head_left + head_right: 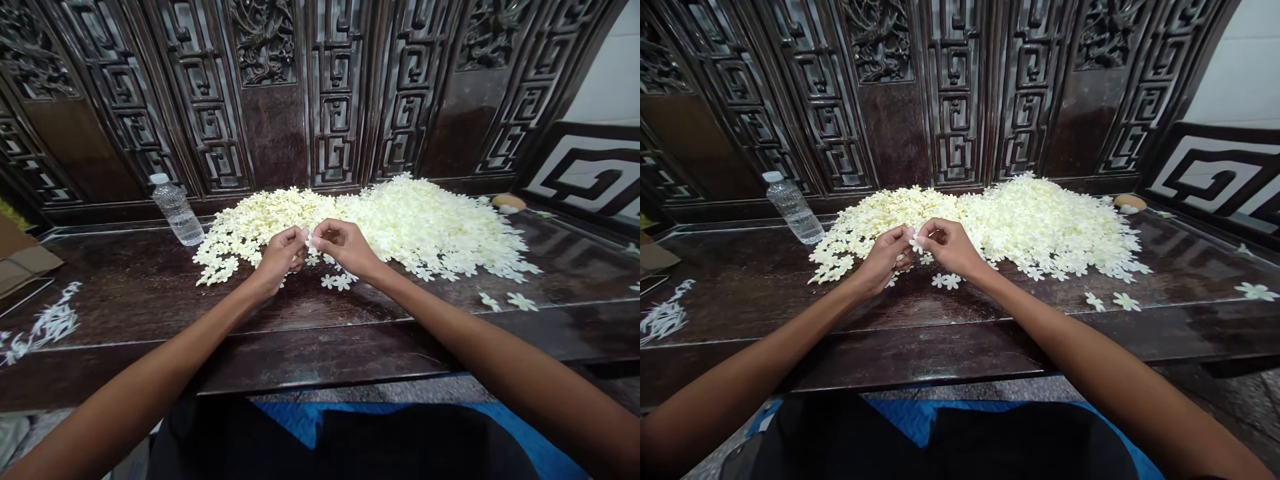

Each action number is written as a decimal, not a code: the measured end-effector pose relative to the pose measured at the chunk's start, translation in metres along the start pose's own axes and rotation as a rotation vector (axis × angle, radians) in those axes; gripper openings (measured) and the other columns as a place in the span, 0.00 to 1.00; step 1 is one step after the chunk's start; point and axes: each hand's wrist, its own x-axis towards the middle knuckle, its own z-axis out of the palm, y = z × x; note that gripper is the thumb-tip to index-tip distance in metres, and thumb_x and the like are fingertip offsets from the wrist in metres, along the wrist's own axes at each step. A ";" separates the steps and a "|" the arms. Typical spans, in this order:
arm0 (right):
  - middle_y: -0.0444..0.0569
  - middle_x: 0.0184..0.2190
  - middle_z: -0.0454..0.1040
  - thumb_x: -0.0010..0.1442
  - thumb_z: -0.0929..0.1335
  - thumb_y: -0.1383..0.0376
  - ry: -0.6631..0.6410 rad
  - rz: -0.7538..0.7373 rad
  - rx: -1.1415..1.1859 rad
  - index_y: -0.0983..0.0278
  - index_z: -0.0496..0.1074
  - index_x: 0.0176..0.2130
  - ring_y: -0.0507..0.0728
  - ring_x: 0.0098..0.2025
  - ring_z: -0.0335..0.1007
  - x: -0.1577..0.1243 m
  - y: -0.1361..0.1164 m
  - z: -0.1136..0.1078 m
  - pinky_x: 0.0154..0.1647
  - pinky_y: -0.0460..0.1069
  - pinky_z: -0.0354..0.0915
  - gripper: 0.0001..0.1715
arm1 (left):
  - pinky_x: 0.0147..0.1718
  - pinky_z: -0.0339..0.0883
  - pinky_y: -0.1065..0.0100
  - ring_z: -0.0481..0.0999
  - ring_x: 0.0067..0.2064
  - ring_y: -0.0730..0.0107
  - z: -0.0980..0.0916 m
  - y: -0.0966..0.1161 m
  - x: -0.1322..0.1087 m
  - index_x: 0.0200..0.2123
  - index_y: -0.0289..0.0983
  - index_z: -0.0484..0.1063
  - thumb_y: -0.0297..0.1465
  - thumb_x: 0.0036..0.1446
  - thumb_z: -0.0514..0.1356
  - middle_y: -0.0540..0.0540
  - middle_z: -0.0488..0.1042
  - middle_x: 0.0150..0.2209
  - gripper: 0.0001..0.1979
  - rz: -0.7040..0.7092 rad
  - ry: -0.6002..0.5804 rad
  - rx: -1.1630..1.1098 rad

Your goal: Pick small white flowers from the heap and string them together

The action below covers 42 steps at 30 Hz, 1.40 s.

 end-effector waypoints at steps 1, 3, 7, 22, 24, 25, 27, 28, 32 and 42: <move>0.48 0.34 0.75 0.61 0.75 0.47 0.024 0.018 -0.014 0.62 0.75 0.35 0.56 0.35 0.71 0.000 0.002 -0.002 0.40 0.55 0.72 0.22 | 0.19 0.52 0.76 0.55 0.20 0.82 0.000 0.000 0.000 0.32 0.36 0.66 0.46 0.62 0.68 0.55 0.60 0.25 0.20 -0.037 0.003 -0.035; 0.51 0.36 0.76 0.64 0.73 0.52 0.166 0.037 -0.111 0.62 0.74 0.35 0.57 0.37 0.73 0.002 0.004 -0.009 0.41 0.57 0.73 0.17 | 0.18 0.53 0.76 0.57 0.20 0.81 -0.002 0.000 0.001 0.32 0.36 0.67 0.46 0.64 0.66 0.53 0.61 0.26 0.20 -0.136 0.039 -0.129; 0.55 0.54 0.73 0.64 0.70 0.66 0.461 -0.109 -0.558 0.59 0.74 0.48 0.65 0.56 0.69 0.006 0.003 -0.022 0.56 0.67 0.70 0.11 | 0.19 0.60 0.73 0.64 0.24 0.76 -0.003 0.003 0.003 0.33 0.34 0.69 0.47 0.69 0.57 0.47 0.66 0.30 0.22 -0.285 0.173 -0.319; 0.52 0.49 0.78 0.65 0.74 0.67 -0.145 -0.232 -0.825 0.60 0.77 0.52 0.64 0.49 0.69 -0.014 0.010 0.022 0.48 0.56 0.61 0.15 | 0.24 0.67 0.72 0.70 0.28 0.72 0.007 0.002 0.002 0.39 0.32 0.72 0.43 0.72 0.54 0.44 0.71 0.32 0.20 -0.286 0.188 -0.476; 0.52 0.47 0.79 0.65 0.74 0.68 -0.125 -0.225 -0.804 0.61 0.77 0.51 0.64 0.49 0.69 -0.012 0.009 0.020 0.47 0.56 0.60 0.14 | 0.25 0.68 0.72 0.72 0.30 0.71 0.008 0.003 0.001 0.39 0.32 0.73 0.43 0.72 0.54 0.43 0.72 0.33 0.20 -0.265 0.165 -0.486; 0.52 0.46 0.79 0.65 0.74 0.68 -0.108 -0.222 -0.790 0.62 0.77 0.50 0.63 0.48 0.69 -0.012 0.009 0.019 0.46 0.55 0.60 0.13 | 0.26 0.69 0.72 0.72 0.31 0.70 0.008 0.004 0.001 0.39 0.32 0.73 0.43 0.72 0.54 0.43 0.72 0.34 0.19 -0.257 0.158 -0.489; 0.51 0.43 0.80 0.64 0.74 0.68 -0.063 -0.223 -0.750 0.62 0.77 0.47 0.63 0.46 0.70 -0.011 0.009 0.018 0.46 0.55 0.60 0.10 | 0.30 0.72 0.70 0.74 0.32 0.70 0.007 0.005 0.001 0.41 0.32 0.73 0.42 0.72 0.54 0.42 0.72 0.35 0.18 -0.249 0.147 -0.487; 0.50 0.41 0.80 0.64 0.74 0.69 -0.036 -0.224 -0.723 0.63 0.77 0.46 0.62 0.45 0.71 -0.011 0.009 0.017 0.47 0.56 0.60 0.09 | 0.32 0.74 0.69 0.74 0.33 0.70 0.007 0.006 0.000 0.42 0.32 0.73 0.42 0.72 0.55 0.42 0.73 0.36 0.18 -0.247 0.143 -0.485; 0.48 0.38 0.80 0.65 0.72 0.70 0.077 -0.232 -0.606 0.63 0.76 0.48 0.60 0.42 0.73 -0.008 0.009 0.014 0.48 0.56 0.63 0.11 | 0.42 0.78 0.61 0.78 0.38 0.66 0.006 0.004 0.001 0.46 0.33 0.71 0.37 0.73 0.55 0.38 0.76 0.40 0.13 -0.255 0.129 -0.480; 0.52 0.43 0.76 0.69 0.68 0.63 0.122 -0.159 -0.474 0.62 0.77 0.46 0.60 0.46 0.73 -0.008 0.002 0.014 0.48 0.54 0.67 0.09 | 0.48 0.78 0.62 0.80 0.39 0.70 0.003 -0.005 0.002 0.45 0.32 0.68 0.17 0.61 0.63 0.43 0.78 0.37 0.11 -0.171 0.181 -0.376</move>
